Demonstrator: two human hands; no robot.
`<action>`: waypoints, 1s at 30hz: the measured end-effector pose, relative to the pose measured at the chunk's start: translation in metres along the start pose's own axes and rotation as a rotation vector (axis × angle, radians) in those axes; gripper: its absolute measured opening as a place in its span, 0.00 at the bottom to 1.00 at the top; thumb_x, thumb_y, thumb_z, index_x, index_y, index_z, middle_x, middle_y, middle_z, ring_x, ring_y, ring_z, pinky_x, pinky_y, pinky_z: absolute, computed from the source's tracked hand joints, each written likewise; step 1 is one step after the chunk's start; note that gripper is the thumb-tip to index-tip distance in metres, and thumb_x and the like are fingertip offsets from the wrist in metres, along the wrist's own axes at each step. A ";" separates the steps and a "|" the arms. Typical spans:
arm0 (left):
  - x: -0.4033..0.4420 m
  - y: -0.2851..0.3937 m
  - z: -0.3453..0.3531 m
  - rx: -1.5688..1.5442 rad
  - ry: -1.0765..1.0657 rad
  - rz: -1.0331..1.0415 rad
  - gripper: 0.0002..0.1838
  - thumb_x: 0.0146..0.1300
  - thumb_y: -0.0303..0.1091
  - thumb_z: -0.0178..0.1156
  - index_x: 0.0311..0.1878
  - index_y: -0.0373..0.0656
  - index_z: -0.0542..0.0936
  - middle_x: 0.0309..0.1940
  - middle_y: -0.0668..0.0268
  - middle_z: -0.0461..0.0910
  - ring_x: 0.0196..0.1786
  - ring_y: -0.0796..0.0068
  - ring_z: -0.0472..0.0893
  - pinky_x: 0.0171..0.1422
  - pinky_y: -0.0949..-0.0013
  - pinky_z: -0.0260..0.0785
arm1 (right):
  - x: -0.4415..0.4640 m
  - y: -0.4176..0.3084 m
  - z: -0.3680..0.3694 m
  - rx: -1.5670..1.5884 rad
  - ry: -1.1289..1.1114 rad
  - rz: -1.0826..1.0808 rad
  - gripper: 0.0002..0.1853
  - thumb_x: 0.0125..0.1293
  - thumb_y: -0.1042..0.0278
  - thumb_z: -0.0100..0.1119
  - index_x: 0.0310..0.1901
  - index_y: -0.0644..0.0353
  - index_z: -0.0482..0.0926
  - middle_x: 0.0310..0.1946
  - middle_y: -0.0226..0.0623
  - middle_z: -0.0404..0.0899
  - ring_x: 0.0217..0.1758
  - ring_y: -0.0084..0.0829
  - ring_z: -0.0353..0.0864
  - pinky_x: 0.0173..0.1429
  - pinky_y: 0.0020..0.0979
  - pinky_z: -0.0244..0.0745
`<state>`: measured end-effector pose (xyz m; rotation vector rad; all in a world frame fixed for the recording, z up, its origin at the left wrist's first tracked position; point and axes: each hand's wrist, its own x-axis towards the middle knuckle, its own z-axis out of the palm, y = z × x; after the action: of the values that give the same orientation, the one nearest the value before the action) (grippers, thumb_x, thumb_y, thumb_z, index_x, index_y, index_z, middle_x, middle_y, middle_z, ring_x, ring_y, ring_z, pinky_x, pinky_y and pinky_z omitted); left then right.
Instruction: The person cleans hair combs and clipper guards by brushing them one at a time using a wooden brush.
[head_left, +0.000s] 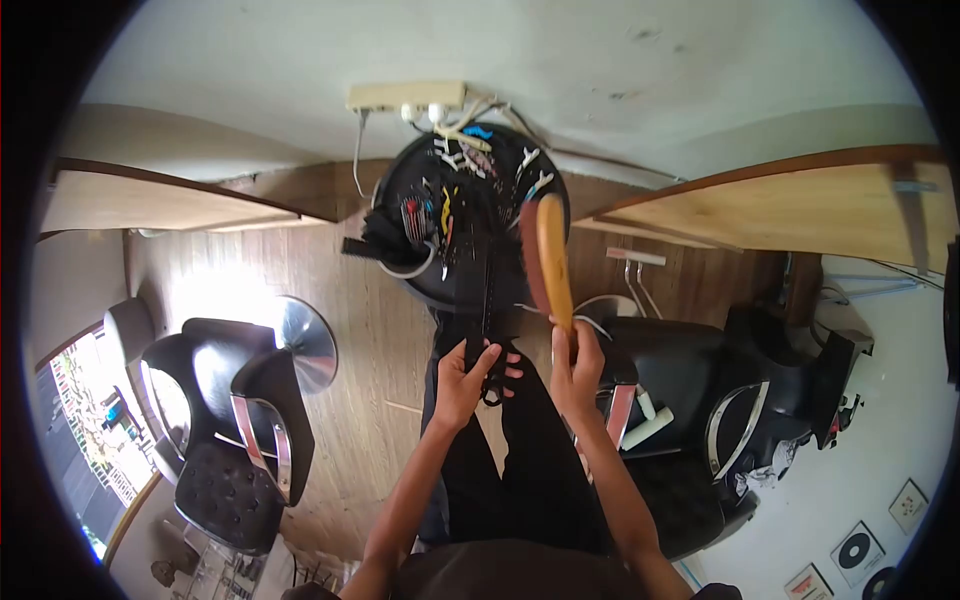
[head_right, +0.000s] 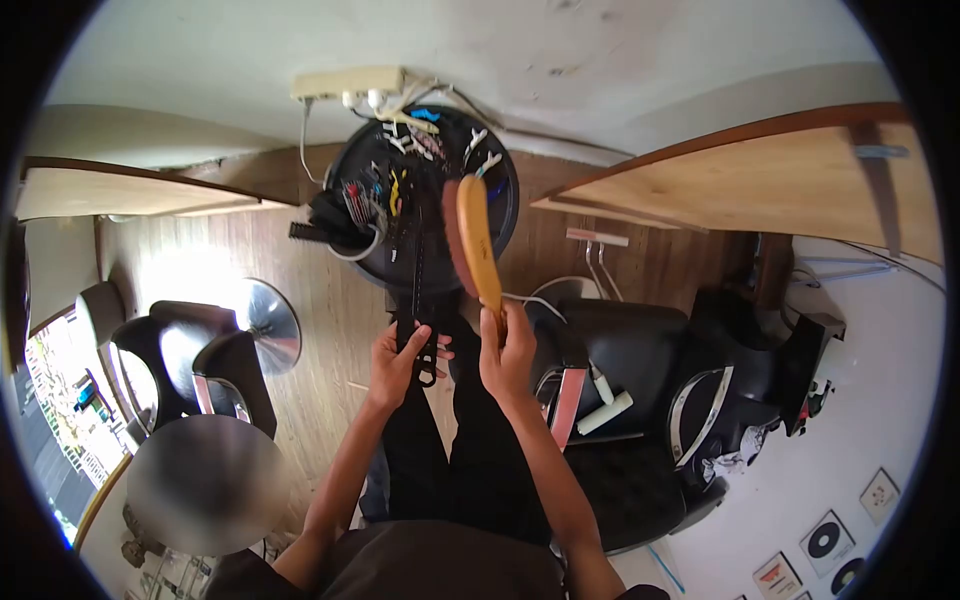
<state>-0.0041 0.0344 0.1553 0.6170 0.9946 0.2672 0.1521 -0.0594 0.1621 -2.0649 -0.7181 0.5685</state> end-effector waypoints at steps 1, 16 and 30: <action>-0.006 0.004 0.004 0.014 0.017 0.025 0.08 0.82 0.34 0.58 0.51 0.38 0.76 0.45 0.49 0.89 0.42 0.58 0.92 0.32 0.61 0.88 | -0.003 -0.011 -0.013 0.010 0.018 -0.025 0.10 0.80 0.69 0.59 0.54 0.65 0.81 0.31 0.33 0.77 0.27 0.23 0.72 0.33 0.29 0.67; -0.109 0.097 0.055 0.083 0.052 0.189 0.12 0.78 0.36 0.65 0.52 0.36 0.80 0.44 0.52 0.90 0.41 0.64 0.93 0.25 0.68 0.83 | 0.013 -0.117 -0.079 -0.193 0.109 -0.556 0.30 0.77 0.74 0.63 0.78 0.47 0.73 0.33 0.43 0.76 0.31 0.39 0.78 0.37 0.37 0.75; -0.100 0.171 0.048 0.096 0.109 0.355 0.15 0.76 0.37 0.67 0.52 0.32 0.83 0.38 0.53 0.91 0.30 0.69 0.91 0.22 0.72 0.78 | -0.007 -0.144 -0.075 -0.177 0.108 -0.523 0.32 0.76 0.75 0.63 0.79 0.47 0.72 0.31 0.41 0.72 0.28 0.39 0.74 0.36 0.36 0.72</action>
<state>-0.0055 0.1059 0.3455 0.8748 1.0031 0.5731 0.1535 -0.0395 0.3234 -1.9350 -1.2237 0.0981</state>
